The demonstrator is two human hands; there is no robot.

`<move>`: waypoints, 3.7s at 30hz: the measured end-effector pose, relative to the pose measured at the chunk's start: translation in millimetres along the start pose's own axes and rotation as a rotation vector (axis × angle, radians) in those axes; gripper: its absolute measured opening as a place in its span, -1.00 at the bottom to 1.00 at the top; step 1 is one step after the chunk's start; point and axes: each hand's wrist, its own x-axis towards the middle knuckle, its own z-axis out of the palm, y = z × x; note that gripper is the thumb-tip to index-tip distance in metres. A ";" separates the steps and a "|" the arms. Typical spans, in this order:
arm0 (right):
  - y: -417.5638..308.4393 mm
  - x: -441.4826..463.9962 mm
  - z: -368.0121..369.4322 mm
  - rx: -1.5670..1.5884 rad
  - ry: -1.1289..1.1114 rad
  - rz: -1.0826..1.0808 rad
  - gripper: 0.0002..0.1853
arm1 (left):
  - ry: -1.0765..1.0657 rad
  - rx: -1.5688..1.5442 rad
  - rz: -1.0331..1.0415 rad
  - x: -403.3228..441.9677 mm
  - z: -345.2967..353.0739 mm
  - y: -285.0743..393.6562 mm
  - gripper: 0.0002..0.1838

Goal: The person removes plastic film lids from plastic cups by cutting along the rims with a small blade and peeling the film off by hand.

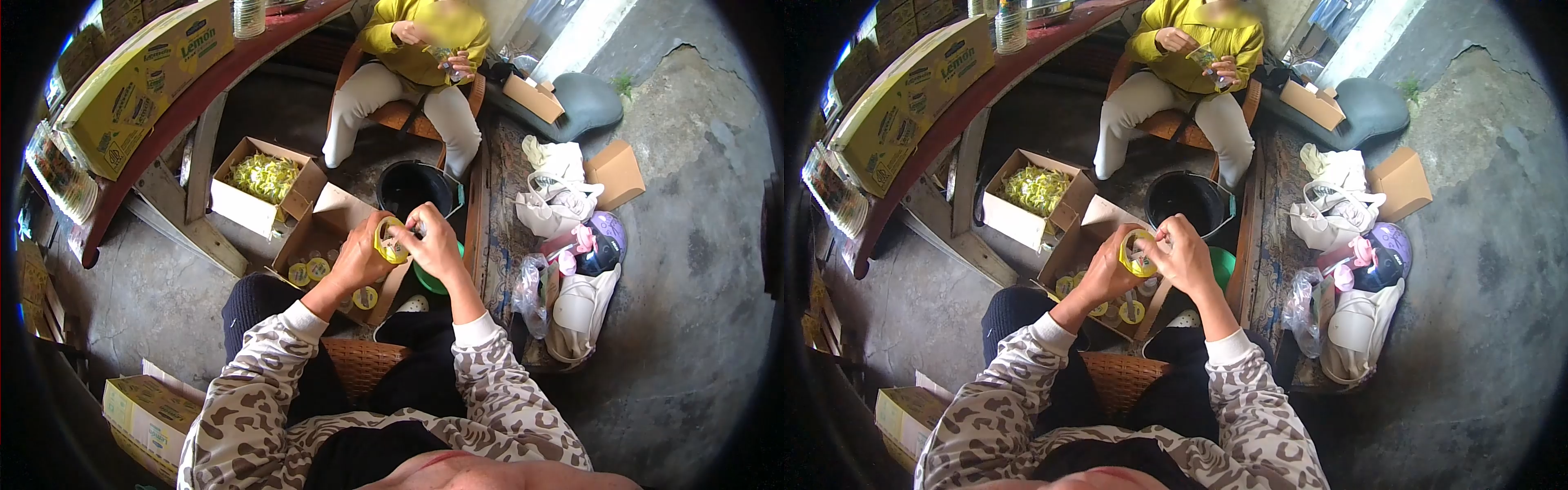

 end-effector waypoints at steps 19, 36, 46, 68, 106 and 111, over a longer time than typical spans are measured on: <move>-3.7 -4.4 3.8 -0.527 -0.127 -0.388 -0.85 | -0.241 -0.047 -0.127 -0.5 -12.0 6.2 -0.43; 17.3 5.2 -6.0 -0.139 0.013 -0.057 -0.76 | -0.075 0.130 -0.115 -0.6 1.8 33.9 -0.51; 25.3 13.2 2.0 -0.355 0.313 0.209 -0.74 | 0.102 0.132 -0.006 -1.1 15.3 25.4 -0.54; 25.1 0.9 -9.0 0.141 0.024 -0.065 -0.81 | 0.066 0.113 -0.134 -0.7 -3.1 13.1 -0.36; 5.7 -1.9 7.4 -0.134 -0.060 -0.121 -0.83 | -0.095 0.152 -0.222 0.6 -0.6 27.4 -0.45; 16.7 4.0 13.7 -0.067 0.123 0.098 -0.78 | 0.000 0.208 -0.165 -0.8 3.0 32.4 -0.43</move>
